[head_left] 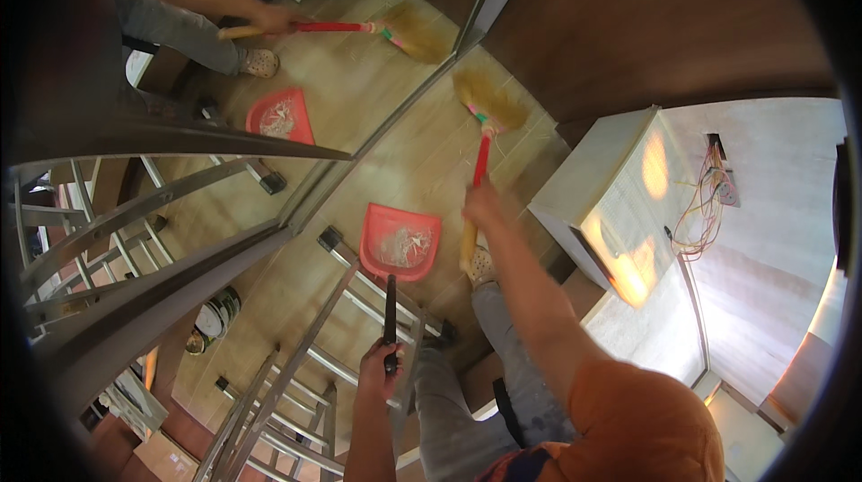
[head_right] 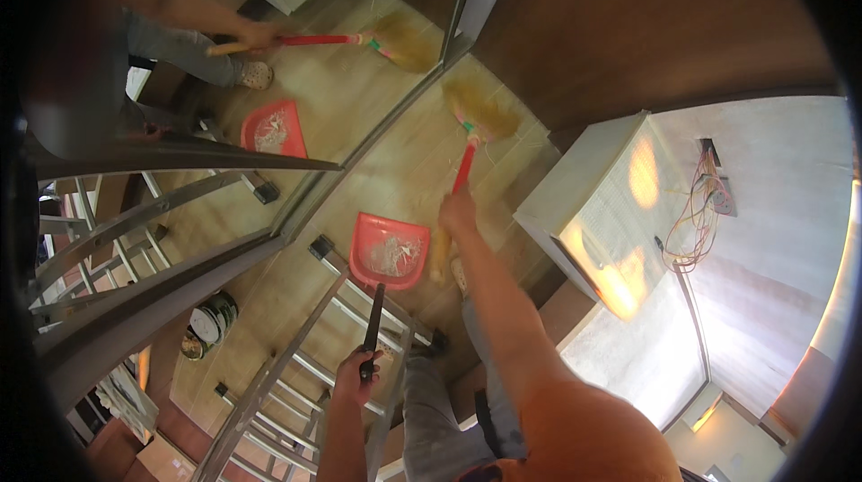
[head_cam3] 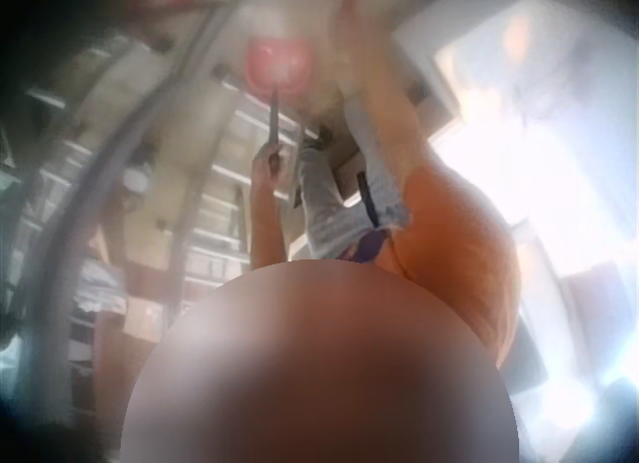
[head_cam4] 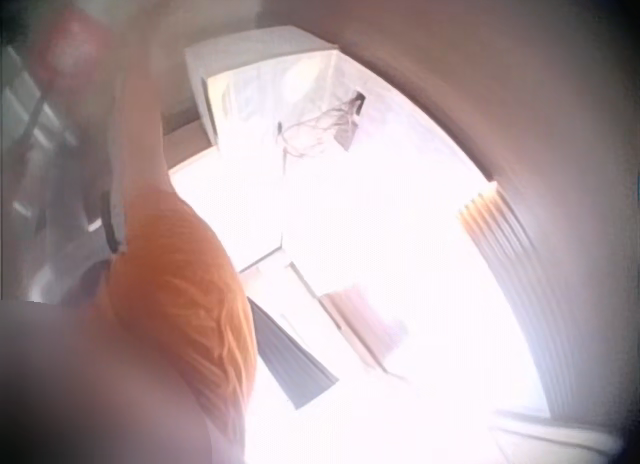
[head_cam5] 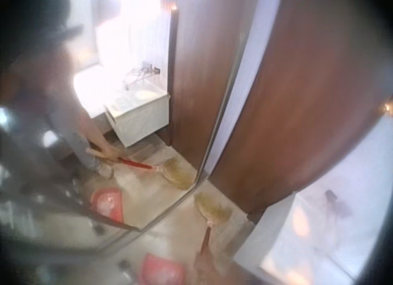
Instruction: The person sweeps debris on a tiled floor using a broom and dustpan, then empties the dustpan into a white bag. The person also briefly washes their hands at a sink.
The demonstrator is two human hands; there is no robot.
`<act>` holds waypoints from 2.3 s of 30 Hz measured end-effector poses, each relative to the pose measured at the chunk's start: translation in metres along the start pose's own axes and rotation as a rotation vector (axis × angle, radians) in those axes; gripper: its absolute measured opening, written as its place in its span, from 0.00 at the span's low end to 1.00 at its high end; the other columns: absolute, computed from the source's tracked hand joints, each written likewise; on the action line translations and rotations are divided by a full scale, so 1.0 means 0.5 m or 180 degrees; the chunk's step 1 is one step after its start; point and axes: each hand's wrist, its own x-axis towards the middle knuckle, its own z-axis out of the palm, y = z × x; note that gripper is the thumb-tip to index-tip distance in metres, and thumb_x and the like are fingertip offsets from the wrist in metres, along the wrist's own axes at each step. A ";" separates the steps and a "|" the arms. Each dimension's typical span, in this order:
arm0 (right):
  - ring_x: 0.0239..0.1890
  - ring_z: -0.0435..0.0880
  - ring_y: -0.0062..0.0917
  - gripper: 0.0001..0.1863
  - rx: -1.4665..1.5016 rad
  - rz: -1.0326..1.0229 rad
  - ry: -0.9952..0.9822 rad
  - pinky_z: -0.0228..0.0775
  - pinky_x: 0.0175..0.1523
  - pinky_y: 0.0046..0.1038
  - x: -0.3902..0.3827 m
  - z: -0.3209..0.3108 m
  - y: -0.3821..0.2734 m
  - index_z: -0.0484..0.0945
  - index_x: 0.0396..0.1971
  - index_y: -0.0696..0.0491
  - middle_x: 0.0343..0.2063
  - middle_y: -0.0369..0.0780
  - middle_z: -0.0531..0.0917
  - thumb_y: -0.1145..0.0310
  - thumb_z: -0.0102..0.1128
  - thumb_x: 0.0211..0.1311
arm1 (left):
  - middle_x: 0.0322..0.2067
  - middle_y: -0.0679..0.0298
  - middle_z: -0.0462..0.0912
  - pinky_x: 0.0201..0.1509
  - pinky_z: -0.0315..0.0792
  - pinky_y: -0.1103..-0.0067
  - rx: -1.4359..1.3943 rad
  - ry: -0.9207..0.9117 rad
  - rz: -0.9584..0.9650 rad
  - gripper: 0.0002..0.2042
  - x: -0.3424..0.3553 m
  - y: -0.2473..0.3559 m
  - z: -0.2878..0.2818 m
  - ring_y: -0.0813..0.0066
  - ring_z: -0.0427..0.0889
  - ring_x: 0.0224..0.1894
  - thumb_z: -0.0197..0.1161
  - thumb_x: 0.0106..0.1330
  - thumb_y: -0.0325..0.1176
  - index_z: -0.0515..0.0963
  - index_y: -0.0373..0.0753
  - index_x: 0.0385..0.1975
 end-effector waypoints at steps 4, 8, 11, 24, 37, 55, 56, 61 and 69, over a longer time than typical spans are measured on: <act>0.45 0.85 0.51 0.37 0.0310 0.0357 0.0374 0.77 0.49 0.47 -0.086 -0.054 -0.031 0.49 0.74 0.60 0.41 0.58 0.85 0.65 0.52 0.71 | 0.41 0.57 0.85 0.24 0.70 0.84 -0.0162 0.0210 0.0002 0.19 -0.042 0.020 -0.009 0.78 0.74 0.25 0.59 0.66 0.30 0.72 0.38 0.57; 0.43 0.86 0.51 0.37 0.0952 0.0904 0.0317 0.79 0.47 0.47 0.075 -0.082 -0.090 0.50 0.74 0.62 0.40 0.58 0.85 0.64 0.51 0.71 | 0.41 0.56 0.85 0.24 0.69 0.84 -0.0224 0.0252 0.0068 0.21 -0.047 0.030 -0.010 0.79 0.73 0.25 0.58 0.66 0.30 0.71 0.36 0.59; 0.41 0.87 0.51 0.37 0.1126 0.1102 -0.0222 0.80 0.44 0.45 0.125 -0.067 -0.097 0.50 0.73 0.64 0.39 0.58 0.85 0.64 0.51 0.70 | 0.41 0.55 0.85 0.24 0.69 0.86 -0.0310 0.0169 0.0224 0.21 -0.025 0.040 0.004 0.80 0.73 0.24 0.59 0.66 0.30 0.71 0.36 0.59; 0.45 0.86 0.51 0.38 0.1191 0.0853 -0.0329 0.79 0.49 0.44 0.110 -0.104 -0.107 0.52 0.74 0.60 0.43 0.60 0.84 0.66 0.53 0.66 | 0.37 0.53 0.84 0.21 0.69 0.85 -0.0389 0.0211 0.0083 0.11 0.047 0.084 0.150 0.77 0.76 0.24 0.57 0.67 0.29 0.71 0.33 0.46; 0.45 0.85 0.52 0.37 0.0785 0.0383 -0.0543 0.78 0.48 0.43 -0.201 -0.212 -0.051 0.55 0.74 0.59 0.41 0.60 0.83 0.67 0.54 0.68 | 0.35 0.56 0.84 0.19 0.65 0.84 0.0291 0.0269 0.0244 0.10 -0.014 0.130 0.136 0.78 0.73 0.23 0.58 0.66 0.29 0.74 0.32 0.44; 0.28 0.87 0.42 0.27 0.1100 0.1152 -0.0032 0.78 0.30 0.43 0.046 -0.129 0.137 0.64 0.66 0.59 0.29 0.52 0.83 0.67 0.53 0.70 | 0.34 0.56 0.78 0.27 0.78 0.79 0.0636 0.0787 0.1005 0.16 0.033 0.222 0.092 0.70 0.81 0.28 0.56 0.68 0.25 0.73 0.30 0.54; 0.26 0.87 0.40 0.26 0.1558 0.1626 -0.0012 0.78 0.27 0.41 0.042 -0.119 0.129 0.64 0.66 0.58 0.29 0.50 0.83 0.67 0.53 0.71 | 0.34 0.56 0.78 0.27 0.78 0.79 0.0643 0.0755 0.1050 0.17 0.035 0.217 0.091 0.70 0.81 0.28 0.56 0.68 0.24 0.72 0.30 0.56; 0.21 0.84 0.39 0.23 0.2294 0.1415 0.0201 0.77 0.24 0.40 -0.163 -0.123 0.037 0.67 0.62 0.58 0.30 0.50 0.81 0.65 0.53 0.72 | 0.37 0.57 0.77 0.28 0.78 0.79 0.0567 0.0809 0.1072 0.20 0.044 0.219 0.097 0.70 0.81 0.28 0.54 0.68 0.22 0.70 0.31 0.60; 0.21 0.83 0.34 0.24 0.1446 0.1426 0.0285 0.77 0.25 0.37 -0.080 -0.123 0.073 0.66 0.65 0.58 0.31 0.47 0.79 0.64 0.52 0.74 | 0.39 0.56 0.78 0.30 0.79 0.79 0.0765 0.0887 0.1089 0.21 0.042 0.244 0.111 0.71 0.81 0.29 0.52 0.68 0.22 0.70 0.32 0.62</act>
